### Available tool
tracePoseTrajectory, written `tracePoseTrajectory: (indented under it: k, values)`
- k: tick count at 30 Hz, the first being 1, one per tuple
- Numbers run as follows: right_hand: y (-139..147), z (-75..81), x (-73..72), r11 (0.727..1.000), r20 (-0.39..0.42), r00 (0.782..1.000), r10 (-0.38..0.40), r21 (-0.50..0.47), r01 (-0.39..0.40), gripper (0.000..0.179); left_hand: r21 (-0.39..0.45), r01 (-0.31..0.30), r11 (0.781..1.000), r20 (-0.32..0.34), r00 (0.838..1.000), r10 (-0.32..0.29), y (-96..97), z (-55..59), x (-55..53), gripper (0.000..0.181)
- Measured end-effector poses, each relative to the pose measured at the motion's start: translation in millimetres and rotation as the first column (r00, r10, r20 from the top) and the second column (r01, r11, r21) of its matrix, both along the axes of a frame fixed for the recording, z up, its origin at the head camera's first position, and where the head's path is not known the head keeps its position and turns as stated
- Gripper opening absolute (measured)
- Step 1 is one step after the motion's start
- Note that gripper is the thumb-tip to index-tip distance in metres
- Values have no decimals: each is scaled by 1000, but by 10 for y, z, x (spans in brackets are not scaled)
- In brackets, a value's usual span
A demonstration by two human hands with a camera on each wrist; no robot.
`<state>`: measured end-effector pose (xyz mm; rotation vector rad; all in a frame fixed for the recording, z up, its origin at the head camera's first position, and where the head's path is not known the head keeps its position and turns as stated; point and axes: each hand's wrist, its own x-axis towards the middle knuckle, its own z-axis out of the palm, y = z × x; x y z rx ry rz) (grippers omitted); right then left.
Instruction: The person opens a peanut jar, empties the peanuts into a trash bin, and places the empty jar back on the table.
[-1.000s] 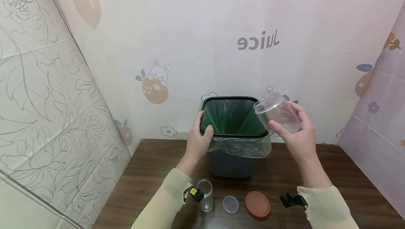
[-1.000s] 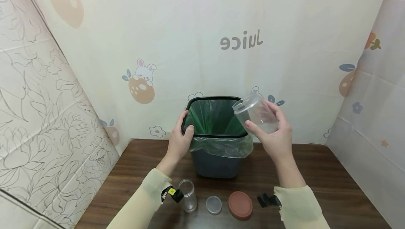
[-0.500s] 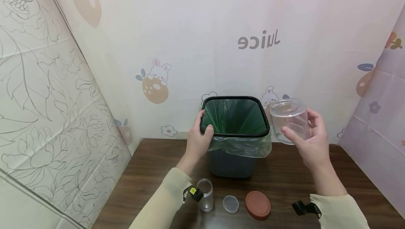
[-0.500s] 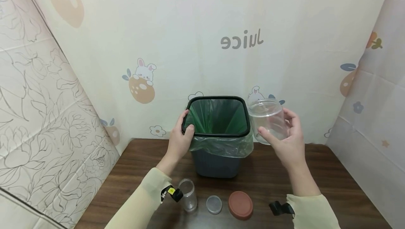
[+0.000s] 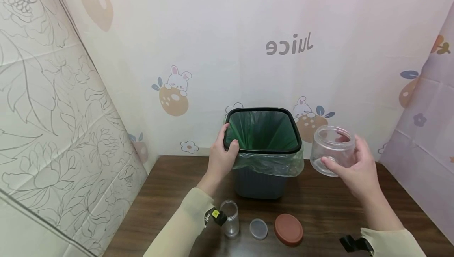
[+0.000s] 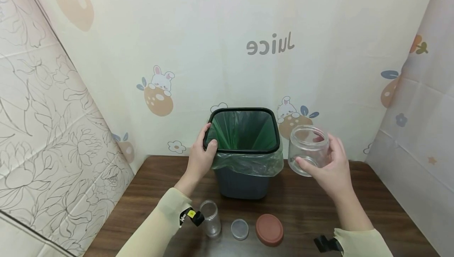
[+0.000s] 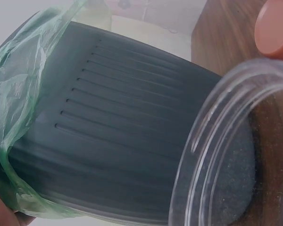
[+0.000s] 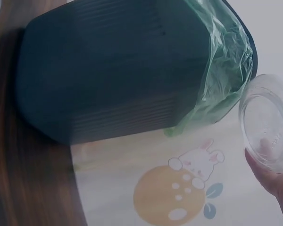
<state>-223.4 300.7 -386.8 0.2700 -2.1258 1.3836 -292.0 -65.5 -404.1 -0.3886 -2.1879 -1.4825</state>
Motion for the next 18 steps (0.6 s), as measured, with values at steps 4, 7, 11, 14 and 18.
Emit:
tracePoseTrajectory:
  k: [4, 7, 11, 14, 18]
  values:
    - [57, -67, 30, 998, 16, 1000, 5, 68, -7, 95, -2, 3, 1000, 1, 1000, -3, -2, 1, 2, 70]
    - [78, -115, 49, 994, 5, 999, 52, 94, -52, 99, -4, 1, 1000, -2, 1000, -1, -2, -1, -2, 71]
    - [95, -167, 82, 990, 5, 996, 86, 114, -86, 98, -7, -4, 1000, -4, 1000, 4, 1, 1, -4, 71]
    - [121, -204, 108, 986, 24, 996, 91, 137, -94, 97, -5, -2, 1000, -5, 1000, 2, 4, 6, 0, 70]
    - [154, -252, 134, 975, 49, 994, 95, 198, -103, 97, -7, -3, 1000, -3, 1000, 3, 6, 14, 6, 71]
